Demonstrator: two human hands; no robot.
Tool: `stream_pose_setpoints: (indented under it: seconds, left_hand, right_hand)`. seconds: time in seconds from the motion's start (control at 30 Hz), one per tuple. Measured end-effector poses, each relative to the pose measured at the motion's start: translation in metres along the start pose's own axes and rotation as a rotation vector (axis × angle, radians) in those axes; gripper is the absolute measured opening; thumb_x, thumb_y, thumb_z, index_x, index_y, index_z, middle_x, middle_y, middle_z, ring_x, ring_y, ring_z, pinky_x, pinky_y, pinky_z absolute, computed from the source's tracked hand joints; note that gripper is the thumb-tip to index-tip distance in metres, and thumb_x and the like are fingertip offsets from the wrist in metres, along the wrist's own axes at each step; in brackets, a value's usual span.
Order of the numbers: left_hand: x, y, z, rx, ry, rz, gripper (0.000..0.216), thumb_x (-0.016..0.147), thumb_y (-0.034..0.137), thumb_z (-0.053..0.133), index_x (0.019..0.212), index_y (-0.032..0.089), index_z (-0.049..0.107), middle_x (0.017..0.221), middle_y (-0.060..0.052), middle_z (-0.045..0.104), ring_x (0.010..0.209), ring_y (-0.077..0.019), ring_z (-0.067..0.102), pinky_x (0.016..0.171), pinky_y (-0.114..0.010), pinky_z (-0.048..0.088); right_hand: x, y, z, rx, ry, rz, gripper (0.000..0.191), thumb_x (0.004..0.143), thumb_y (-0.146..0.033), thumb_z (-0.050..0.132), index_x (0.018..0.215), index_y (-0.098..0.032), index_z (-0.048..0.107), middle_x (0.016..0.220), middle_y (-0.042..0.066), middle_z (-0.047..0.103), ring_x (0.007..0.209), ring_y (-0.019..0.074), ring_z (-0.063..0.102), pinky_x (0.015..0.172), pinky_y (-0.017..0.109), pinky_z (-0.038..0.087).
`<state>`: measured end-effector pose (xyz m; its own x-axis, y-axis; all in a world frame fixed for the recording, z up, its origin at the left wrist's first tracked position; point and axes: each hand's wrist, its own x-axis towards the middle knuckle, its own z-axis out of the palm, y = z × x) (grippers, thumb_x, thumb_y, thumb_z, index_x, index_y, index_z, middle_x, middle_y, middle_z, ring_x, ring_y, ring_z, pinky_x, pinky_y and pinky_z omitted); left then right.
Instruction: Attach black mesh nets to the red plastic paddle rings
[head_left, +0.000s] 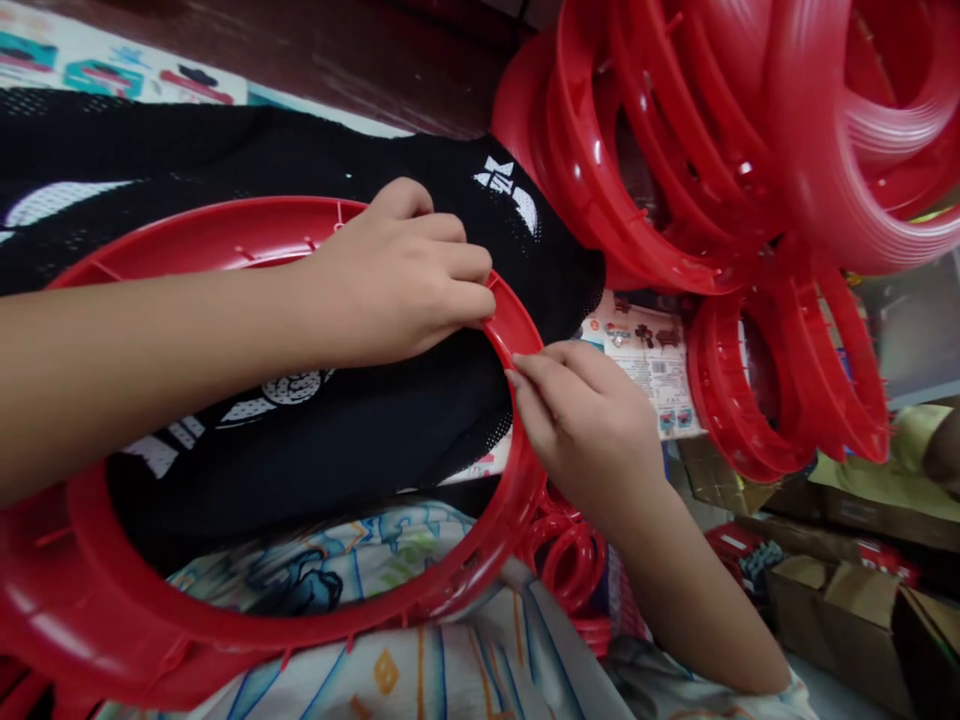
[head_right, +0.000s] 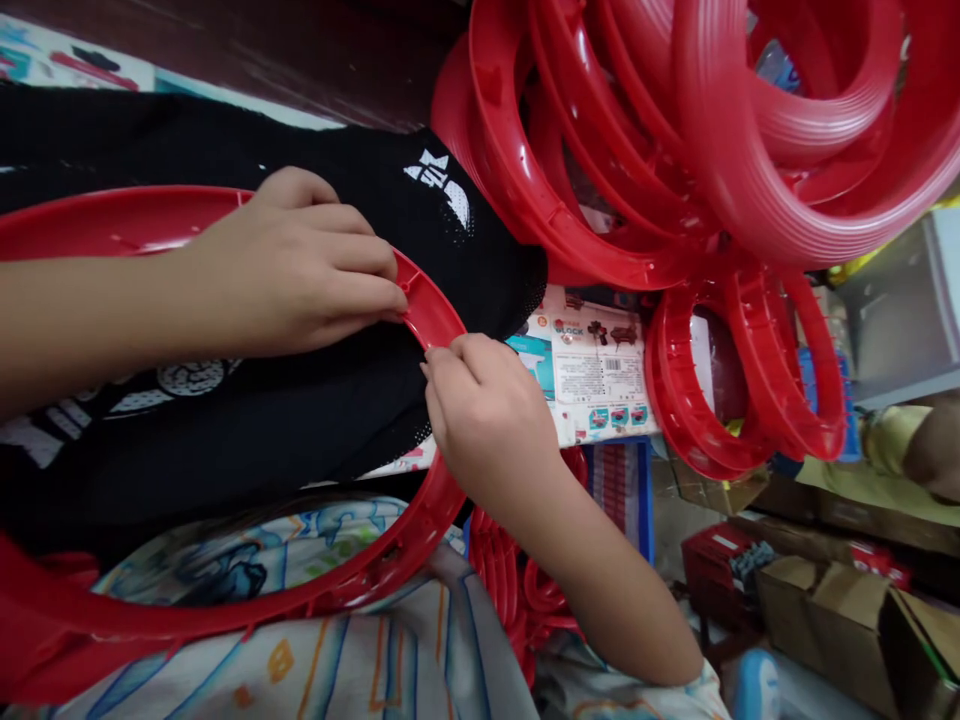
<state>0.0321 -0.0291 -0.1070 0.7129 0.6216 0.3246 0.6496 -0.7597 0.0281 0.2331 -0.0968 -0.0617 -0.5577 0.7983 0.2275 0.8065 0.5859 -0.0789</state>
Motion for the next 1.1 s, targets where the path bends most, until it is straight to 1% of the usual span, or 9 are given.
stream_pose_setpoints:
  seconds: [0.23, 0.33, 0.43, 0.57, 0.7, 0.77, 0.87, 0.97, 1.1]
  left_hand:
    - [-0.001, 0.0, 0.002, -0.014, 0.06, -0.005, 0.043, 0.101, 0.032, 0.028, 0.086, 0.022, 0.067, 0.087, -0.002, 0.068, 0.084, -0.0191, 0.057, 0.087, -0.045, 0.038]
    - [-0.001, 0.001, 0.0, -0.026, 0.035, -0.015, 0.044, 0.1, 0.034, 0.028, 0.087, 0.022, 0.068, 0.088, -0.003, 0.069, 0.084, -0.0199, 0.057, 0.087, -0.046, 0.038]
    - [0.001, 0.002, -0.002, -0.058, -0.005, -0.038, 0.043, 0.1, 0.034, 0.03, 0.087, 0.021, 0.07, 0.088, -0.004, 0.069, 0.081, -0.0196, 0.056, 0.087, -0.048, 0.038]
    - [0.002, 0.001, -0.004, -0.06, -0.015, -0.032, 0.043, 0.099, 0.032, 0.03, 0.087, 0.02, 0.07, 0.089, -0.006, 0.069, 0.082, -0.021, 0.055, 0.088, -0.049, 0.037]
    - [0.0, -0.001, -0.006, -0.063, -0.047, -0.006, 0.045, 0.1, 0.033, 0.028, 0.092, 0.019, 0.07, 0.091, -0.008, 0.07, 0.083, -0.0238, 0.056, 0.086, -0.05, 0.038]
    - [-0.001, 0.001, -0.009, -0.062, -0.04, 0.005, 0.043, 0.099, 0.032, 0.028, 0.1, 0.019, 0.069, 0.095, -0.009, 0.069, 0.088, -0.0258, 0.058, 0.086, -0.05, 0.039]
    - [-0.003, 0.008, -0.013, -0.06, 0.025, 0.026, 0.037, 0.098, 0.026, 0.032, 0.107, 0.019, 0.067, 0.109, -0.012, 0.067, 0.099, -0.0286, 0.057, 0.085, -0.049, 0.039]
    - [0.0, 0.018, -0.017, -0.046, 0.065, 0.097, 0.033, 0.096, 0.022, 0.034, 0.099, 0.021, 0.067, 0.114, -0.009, 0.066, 0.103, -0.0291, 0.056, 0.084, -0.047, 0.039]
    - [0.015, 0.025, -0.015, -0.01, -0.045, 0.155, 0.027, 0.095, 0.024, 0.039, 0.081, 0.021, 0.063, 0.092, -0.005, 0.07, 0.095, -0.0263, 0.06, 0.077, -0.041, 0.04]
  right_hand:
    - [-0.007, 0.006, 0.007, 0.085, -0.01, -0.027, 0.019, 0.091, -0.018, 0.052, 0.094, -0.009, 0.069, 0.086, 0.012, 0.07, 0.082, 0.0206, 0.063, 0.077, 0.035, 0.055]
    - [-0.009, 0.008, 0.006, 0.129, -0.04, -0.016, 0.019, 0.09, -0.019, 0.053, 0.097, -0.009, 0.068, 0.089, 0.013, 0.069, 0.085, 0.0212, 0.063, 0.077, 0.036, 0.055]
    - [-0.012, 0.005, 0.003, 0.155, -0.05, 0.043, 0.019, 0.089, -0.019, 0.056, 0.098, -0.008, 0.069, 0.088, 0.013, 0.068, 0.083, 0.0208, 0.063, 0.075, 0.035, 0.054]
    - [-0.017, -0.004, -0.001, 0.104, -0.017, 0.161, 0.018, 0.088, -0.02, 0.058, 0.095, -0.011, 0.071, 0.079, 0.009, 0.065, 0.073, 0.0187, 0.06, 0.067, 0.033, 0.051]
    - [-0.022, -0.01, 0.003, 0.081, -0.04, 0.172, 0.021, 0.09, -0.019, 0.052, 0.092, -0.01, 0.071, 0.076, 0.009, 0.062, 0.071, 0.0188, 0.056, 0.066, 0.033, 0.049]
    - [-0.023, -0.011, 0.005, 0.091, -0.045, 0.174, 0.023, 0.092, -0.019, 0.048, 0.093, -0.01, 0.07, 0.077, 0.01, 0.062, 0.074, 0.0197, 0.056, 0.068, 0.034, 0.05]
    - [-0.023, -0.011, 0.008, 0.123, -0.053, 0.177, 0.025, 0.093, -0.019, 0.046, 0.096, -0.009, 0.068, 0.08, 0.011, 0.062, 0.077, 0.0208, 0.056, 0.071, 0.035, 0.05]
    - [-0.022, -0.009, 0.009, 0.151, -0.062, 0.176, 0.025, 0.093, -0.018, 0.045, 0.098, -0.009, 0.067, 0.082, 0.011, 0.062, 0.078, 0.021, 0.056, 0.072, 0.035, 0.05]
    - [-0.02, -0.007, 0.011, 0.164, -0.033, 0.161, 0.025, 0.092, -0.017, 0.046, 0.094, -0.007, 0.068, 0.079, 0.011, 0.062, 0.078, 0.0211, 0.057, 0.072, 0.035, 0.05]
